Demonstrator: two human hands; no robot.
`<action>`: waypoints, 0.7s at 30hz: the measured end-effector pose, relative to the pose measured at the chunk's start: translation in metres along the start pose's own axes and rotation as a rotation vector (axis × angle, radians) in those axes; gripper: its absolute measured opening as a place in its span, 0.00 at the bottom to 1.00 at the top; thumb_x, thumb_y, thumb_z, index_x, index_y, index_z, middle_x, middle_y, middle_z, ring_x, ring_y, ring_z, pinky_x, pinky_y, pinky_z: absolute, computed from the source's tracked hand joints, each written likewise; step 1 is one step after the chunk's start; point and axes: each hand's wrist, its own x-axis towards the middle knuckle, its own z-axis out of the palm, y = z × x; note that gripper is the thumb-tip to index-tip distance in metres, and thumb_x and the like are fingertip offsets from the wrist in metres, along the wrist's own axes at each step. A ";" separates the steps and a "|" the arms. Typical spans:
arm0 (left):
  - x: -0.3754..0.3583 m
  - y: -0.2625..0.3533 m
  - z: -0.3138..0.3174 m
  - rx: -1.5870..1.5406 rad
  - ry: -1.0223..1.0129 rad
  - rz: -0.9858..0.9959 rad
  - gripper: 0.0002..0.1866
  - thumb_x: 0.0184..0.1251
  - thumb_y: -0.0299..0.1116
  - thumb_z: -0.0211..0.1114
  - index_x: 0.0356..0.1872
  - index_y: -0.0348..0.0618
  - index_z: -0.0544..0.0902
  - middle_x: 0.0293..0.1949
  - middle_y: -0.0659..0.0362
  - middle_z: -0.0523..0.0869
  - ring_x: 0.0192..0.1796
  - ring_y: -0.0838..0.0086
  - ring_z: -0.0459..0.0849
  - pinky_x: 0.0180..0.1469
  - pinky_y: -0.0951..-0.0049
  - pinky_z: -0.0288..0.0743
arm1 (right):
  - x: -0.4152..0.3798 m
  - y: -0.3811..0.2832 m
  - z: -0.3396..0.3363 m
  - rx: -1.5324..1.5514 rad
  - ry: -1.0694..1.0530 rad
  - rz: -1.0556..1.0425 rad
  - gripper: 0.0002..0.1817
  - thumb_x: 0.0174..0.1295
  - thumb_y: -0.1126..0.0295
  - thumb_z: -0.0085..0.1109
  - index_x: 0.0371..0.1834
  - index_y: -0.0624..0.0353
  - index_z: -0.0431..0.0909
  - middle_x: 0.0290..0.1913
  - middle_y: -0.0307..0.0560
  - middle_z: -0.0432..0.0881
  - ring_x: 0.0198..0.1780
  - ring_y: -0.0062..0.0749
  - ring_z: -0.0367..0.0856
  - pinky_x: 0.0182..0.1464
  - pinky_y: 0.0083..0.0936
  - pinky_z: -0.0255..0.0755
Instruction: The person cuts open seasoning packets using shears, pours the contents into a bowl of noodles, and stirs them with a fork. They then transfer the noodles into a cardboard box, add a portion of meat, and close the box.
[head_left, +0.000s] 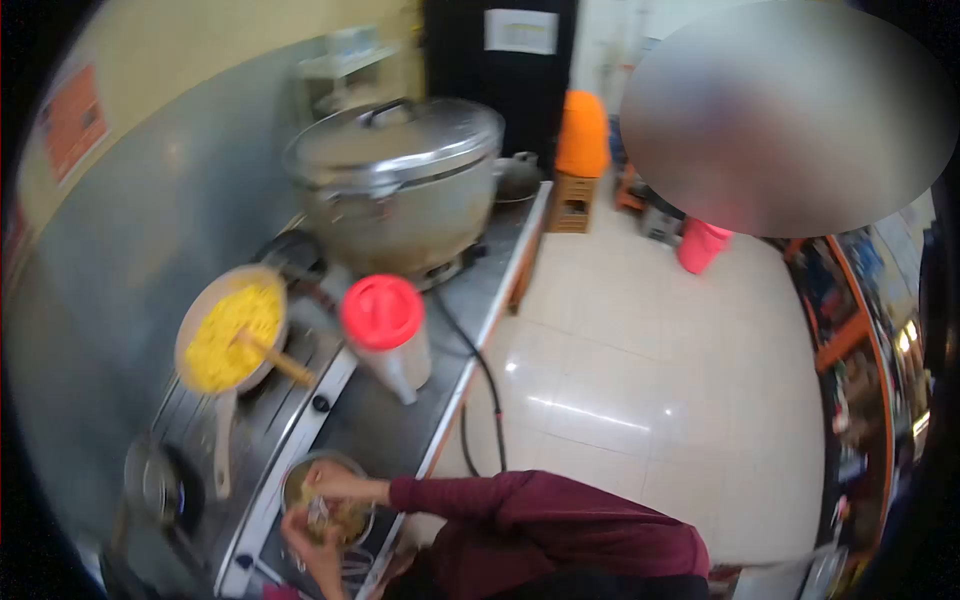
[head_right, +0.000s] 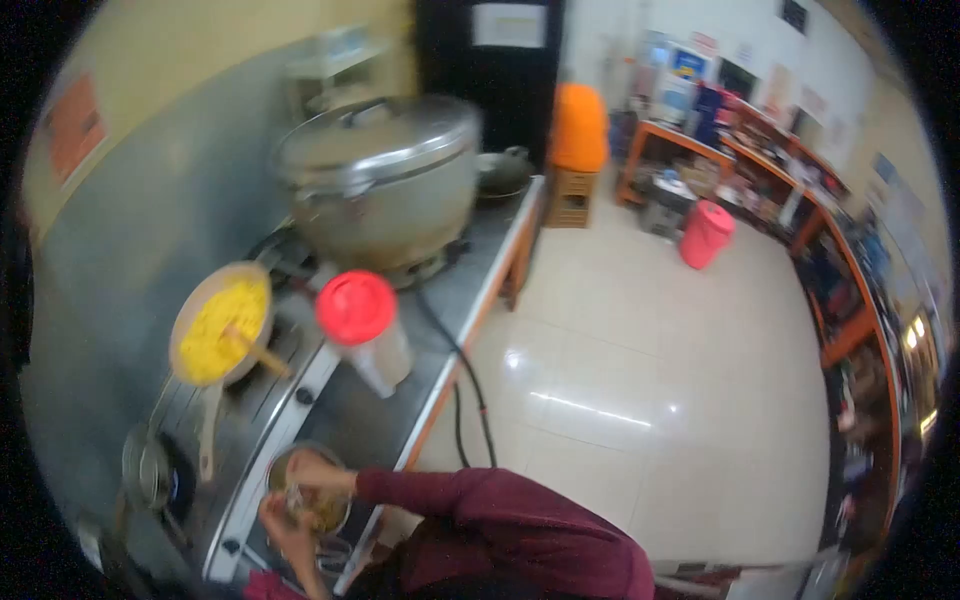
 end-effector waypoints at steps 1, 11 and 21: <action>0.003 0.004 -0.008 0.249 -0.113 0.052 0.24 0.53 0.29 0.69 0.52 0.39 0.72 0.49 0.53 0.75 0.54 0.60 0.73 0.57 0.64 0.67 | -0.002 0.005 -0.002 0.108 -0.009 0.027 0.16 0.49 0.61 0.67 0.38 0.58 0.77 0.31 0.46 0.80 0.30 0.29 0.79 0.30 0.28 0.75; 0.026 -0.040 -0.023 0.334 -0.045 -0.230 0.11 0.52 0.30 0.71 0.36 0.37 0.82 0.32 0.50 0.84 0.33 0.53 0.83 0.38 0.65 0.76 | -0.011 -0.091 -0.046 -0.432 -0.441 -0.119 0.14 0.59 0.67 0.63 0.44 0.66 0.79 0.31 0.48 0.83 0.29 0.30 0.82 0.28 0.25 0.75; 0.027 -0.033 -0.017 0.454 -0.061 -0.289 0.13 0.53 0.29 0.71 0.40 0.36 0.84 0.37 0.48 0.86 0.40 0.58 0.85 0.45 0.67 0.77 | -0.018 -0.084 -0.031 -0.784 -0.187 -0.394 0.10 0.56 0.73 0.58 0.41 0.57 0.82 0.39 0.53 0.82 0.42 0.49 0.81 0.44 0.40 0.74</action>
